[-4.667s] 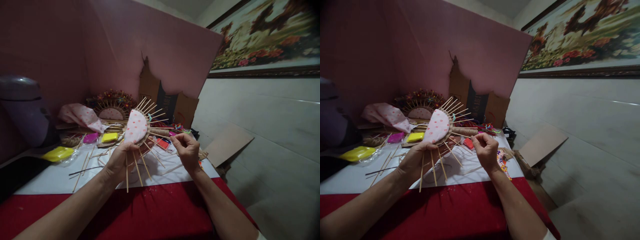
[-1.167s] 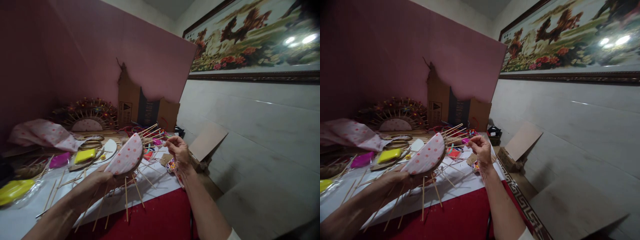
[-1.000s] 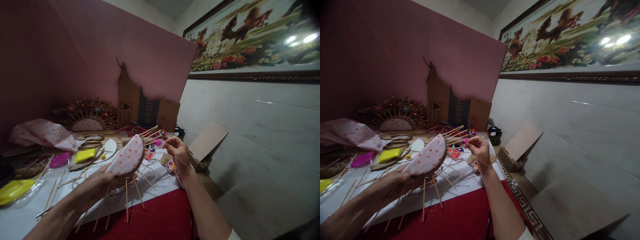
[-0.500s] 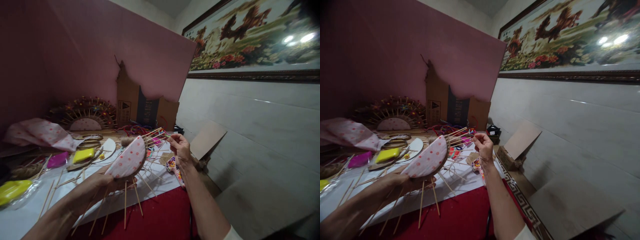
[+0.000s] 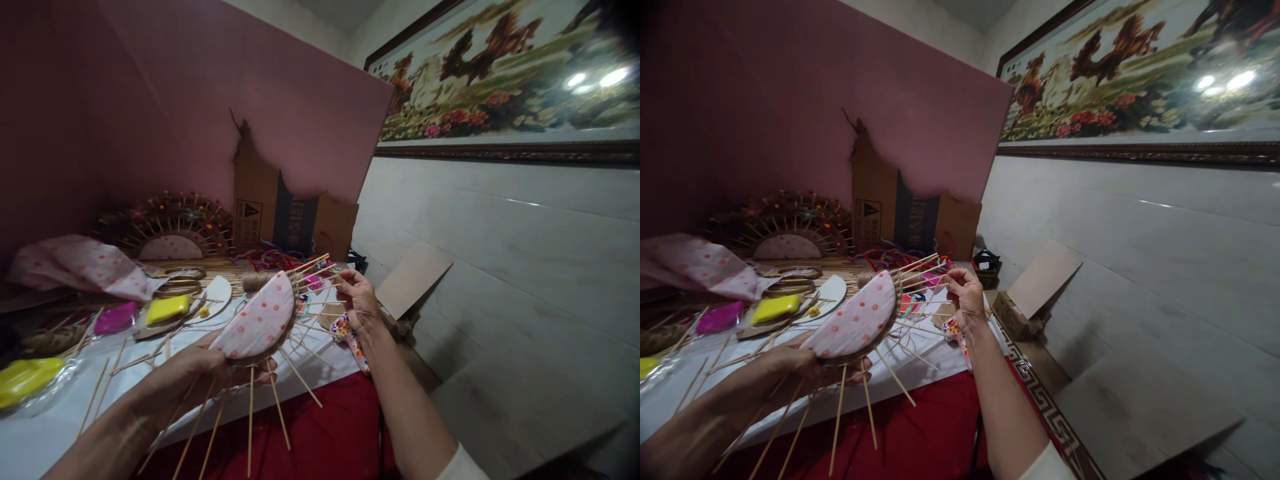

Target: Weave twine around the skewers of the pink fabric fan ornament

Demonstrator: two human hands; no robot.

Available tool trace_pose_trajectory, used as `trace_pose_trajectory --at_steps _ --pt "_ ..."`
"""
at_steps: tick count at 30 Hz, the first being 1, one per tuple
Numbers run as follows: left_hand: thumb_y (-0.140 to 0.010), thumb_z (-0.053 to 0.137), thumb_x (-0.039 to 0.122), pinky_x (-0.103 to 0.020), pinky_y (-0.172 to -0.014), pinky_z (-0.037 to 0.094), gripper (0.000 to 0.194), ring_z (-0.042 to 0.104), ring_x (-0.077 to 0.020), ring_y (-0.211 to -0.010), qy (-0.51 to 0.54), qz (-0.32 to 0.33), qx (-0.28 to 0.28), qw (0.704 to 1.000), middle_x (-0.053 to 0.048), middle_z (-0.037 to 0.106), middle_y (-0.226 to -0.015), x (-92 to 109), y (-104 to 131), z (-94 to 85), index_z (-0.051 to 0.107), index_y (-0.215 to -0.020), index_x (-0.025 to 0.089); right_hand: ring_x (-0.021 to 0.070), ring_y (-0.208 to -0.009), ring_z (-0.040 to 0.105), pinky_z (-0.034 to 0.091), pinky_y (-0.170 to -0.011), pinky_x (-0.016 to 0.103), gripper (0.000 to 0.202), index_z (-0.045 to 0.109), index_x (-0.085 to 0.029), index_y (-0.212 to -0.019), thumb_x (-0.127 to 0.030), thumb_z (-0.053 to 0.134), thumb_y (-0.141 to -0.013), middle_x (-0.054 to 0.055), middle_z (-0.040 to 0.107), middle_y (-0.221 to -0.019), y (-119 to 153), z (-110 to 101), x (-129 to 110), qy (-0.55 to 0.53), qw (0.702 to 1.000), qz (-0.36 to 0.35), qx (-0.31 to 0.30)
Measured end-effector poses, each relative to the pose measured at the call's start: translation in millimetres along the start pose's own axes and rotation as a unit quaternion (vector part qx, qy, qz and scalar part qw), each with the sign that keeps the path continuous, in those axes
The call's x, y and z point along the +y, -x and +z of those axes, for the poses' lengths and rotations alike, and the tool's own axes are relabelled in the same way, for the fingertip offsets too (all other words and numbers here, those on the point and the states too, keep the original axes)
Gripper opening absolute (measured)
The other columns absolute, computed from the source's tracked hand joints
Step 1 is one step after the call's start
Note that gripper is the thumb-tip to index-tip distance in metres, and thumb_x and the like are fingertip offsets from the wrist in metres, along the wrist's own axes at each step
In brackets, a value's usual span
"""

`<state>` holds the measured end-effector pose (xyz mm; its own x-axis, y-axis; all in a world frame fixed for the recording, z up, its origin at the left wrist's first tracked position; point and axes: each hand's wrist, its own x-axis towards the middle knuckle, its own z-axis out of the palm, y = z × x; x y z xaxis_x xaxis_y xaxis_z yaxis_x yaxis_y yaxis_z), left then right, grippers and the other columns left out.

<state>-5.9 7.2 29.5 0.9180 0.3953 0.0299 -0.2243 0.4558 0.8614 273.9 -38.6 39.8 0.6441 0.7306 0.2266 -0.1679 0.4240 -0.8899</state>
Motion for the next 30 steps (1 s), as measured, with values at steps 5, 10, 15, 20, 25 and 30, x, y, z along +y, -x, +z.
trace_pose_trajectory --at_steps 5,10,15,20,25,30 --pt "-0.054 0.042 -0.003 -0.048 -0.099 0.037 0.062 0.058 -0.0292 -0.105 0.020 -0.048 -0.008 0.999 -0.009 0.068 -0.105 2.5 5.5 -2.5 0.062 -0.111 0.013 0.0063 -0.043 0.044 0.029 -0.038 0.017 0.031 0.058 -0.019 -0.067 -0.022 0.078 -0.044 -0.003 0.061 -0.059 0.9 1.1 -1.6 -0.014 1.000 0.007 -0.020" --pt "-0.056 0.044 -0.003 -0.047 -0.096 0.040 0.060 0.060 -0.0283 -0.102 0.051 -0.029 -0.013 0.998 -0.011 0.068 -0.107 -0.2 5.8 -4.9 0.063 -0.111 0.012 0.0050 -0.041 0.042 0.030 -0.038 0.017 0.029 0.059 -0.019 -0.068 -0.023 0.079 -0.047 -0.004 0.059 -0.059 3.9 3.1 -0.4 -0.008 0.999 0.016 -0.027" --pt "-0.057 0.046 0.000 -0.046 -0.093 0.043 0.052 0.060 -0.0309 -0.102 0.030 -0.041 -0.006 0.999 -0.015 0.068 -0.107 -1.3 6.6 -3.4 0.066 -0.104 0.008 0.0064 -0.042 0.045 0.030 -0.038 0.017 0.032 0.060 -0.018 -0.068 -0.020 0.080 -0.043 -0.003 0.061 -0.059 6.8 5.2 0.7 0.015 0.998 0.034 -0.043" --pt "-0.055 0.044 -0.002 -0.047 -0.095 0.042 0.059 0.060 -0.0301 -0.103 0.020 -0.049 0.000 0.999 -0.012 0.067 -0.111 -3.2 6.5 -5.3 0.065 -0.108 0.011 0.0051 -0.040 0.043 0.026 -0.037 0.016 0.032 0.059 -0.018 -0.068 -0.024 0.081 -0.045 -0.004 0.060 -0.057 4.7 4.3 1.4 0.035 0.998 0.040 -0.038" --pt "-0.055 0.045 -0.001 -0.051 -0.095 0.040 0.065 0.059 -0.0301 -0.103 0.037 -0.044 -0.043 0.997 -0.009 0.066 -0.112 -5.4 5.2 -7.3 0.062 -0.115 0.017 0.0049 -0.041 0.044 0.027 -0.038 0.016 0.029 0.060 -0.017 -0.065 -0.024 0.082 -0.047 -0.005 0.055 -0.054 7.6 7.4 3.1 0.049 0.996 0.047 -0.050" --pt "-0.051 0.043 -0.003 -0.050 -0.097 0.038 0.064 0.059 -0.0292 -0.102 0.021 -0.060 -0.019 0.998 -0.008 0.068 -0.106 -3.8 5.2 -5.9 0.065 -0.109 0.015 0.0038 -0.042 0.043 0.026 -0.037 0.015 0.030 0.060 -0.017 -0.066 -0.023 0.081 -0.046 -0.006 0.056 -0.055 4.4 3.4 -0.2 0.037 0.998 0.036 -0.039"
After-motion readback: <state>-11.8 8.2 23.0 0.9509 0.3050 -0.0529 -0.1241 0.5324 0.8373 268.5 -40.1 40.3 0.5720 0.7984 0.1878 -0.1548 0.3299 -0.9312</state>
